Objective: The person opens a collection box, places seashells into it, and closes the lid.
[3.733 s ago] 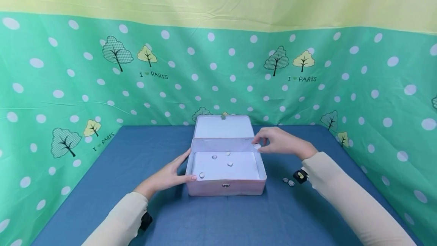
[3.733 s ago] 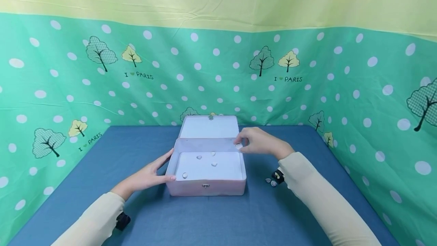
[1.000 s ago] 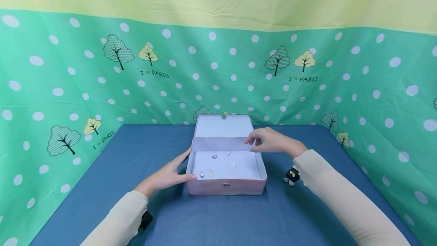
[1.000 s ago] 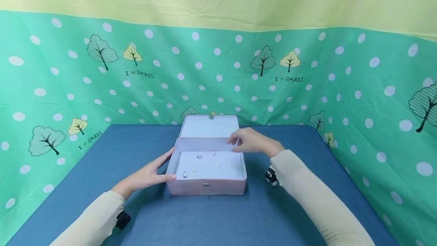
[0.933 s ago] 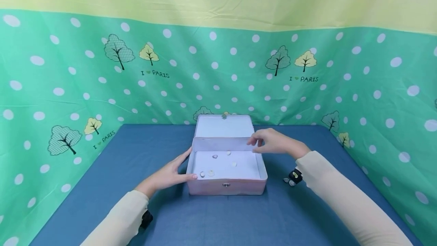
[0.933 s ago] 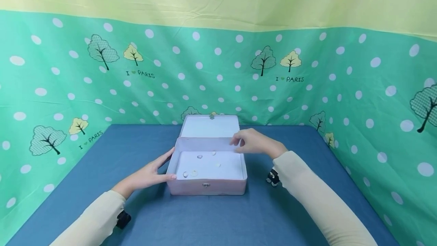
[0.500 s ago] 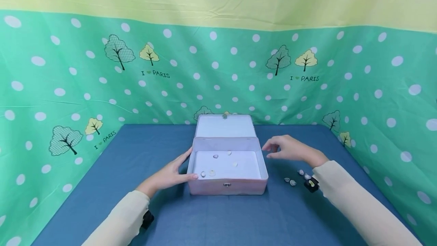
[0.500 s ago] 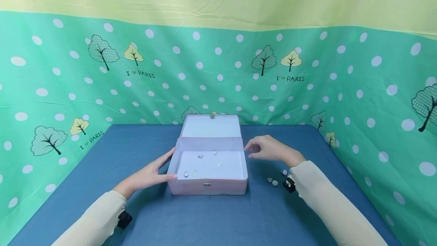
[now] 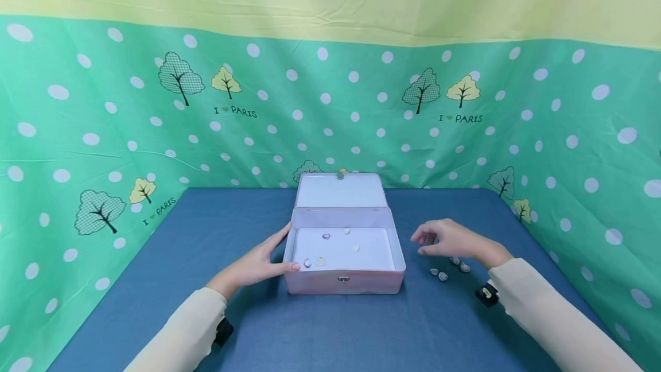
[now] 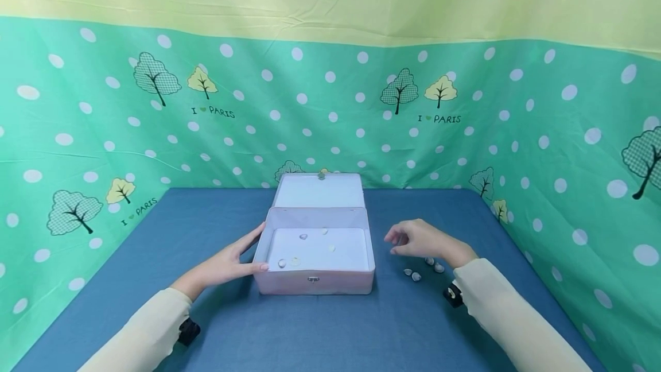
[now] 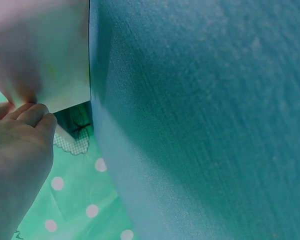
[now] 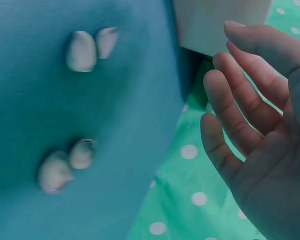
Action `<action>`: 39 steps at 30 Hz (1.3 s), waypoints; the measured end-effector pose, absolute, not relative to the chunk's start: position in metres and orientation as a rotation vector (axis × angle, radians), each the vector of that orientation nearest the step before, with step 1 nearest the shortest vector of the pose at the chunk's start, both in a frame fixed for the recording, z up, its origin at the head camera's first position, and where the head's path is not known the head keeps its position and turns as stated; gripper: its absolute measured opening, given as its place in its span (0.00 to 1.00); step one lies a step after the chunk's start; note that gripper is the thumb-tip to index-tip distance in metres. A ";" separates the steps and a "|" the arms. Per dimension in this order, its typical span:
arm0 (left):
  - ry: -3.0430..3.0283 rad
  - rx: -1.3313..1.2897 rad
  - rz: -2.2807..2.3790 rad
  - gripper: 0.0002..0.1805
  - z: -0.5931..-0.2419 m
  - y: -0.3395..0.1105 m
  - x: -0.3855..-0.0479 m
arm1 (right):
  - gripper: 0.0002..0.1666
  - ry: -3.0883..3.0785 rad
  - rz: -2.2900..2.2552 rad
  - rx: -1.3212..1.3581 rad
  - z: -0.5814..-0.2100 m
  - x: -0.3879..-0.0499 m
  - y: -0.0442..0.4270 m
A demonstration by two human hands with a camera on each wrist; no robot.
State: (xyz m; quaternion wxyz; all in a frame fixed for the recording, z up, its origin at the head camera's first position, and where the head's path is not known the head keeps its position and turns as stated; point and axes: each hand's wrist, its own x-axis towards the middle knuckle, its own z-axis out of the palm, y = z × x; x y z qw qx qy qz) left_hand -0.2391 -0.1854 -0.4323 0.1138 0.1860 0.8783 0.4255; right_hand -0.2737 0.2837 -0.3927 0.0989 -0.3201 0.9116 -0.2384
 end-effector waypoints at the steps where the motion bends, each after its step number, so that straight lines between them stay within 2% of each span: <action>1: 2.576 0.545 1.247 0.56 -0.432 -0.185 -0.239 | 0.12 2.689 -0.711 -0.940 -0.396 -0.272 0.285; 15: 2.583 0.553 1.246 0.56 -0.434 -0.186 -0.239 | 0.10 2.614 -0.792 -0.806 -0.432 -0.258 0.304; 39: 2.584 0.543 1.248 0.55 -0.434 -0.186 -0.240 | 0.04 2.566 -0.869 -0.695 -0.439 -0.256 0.306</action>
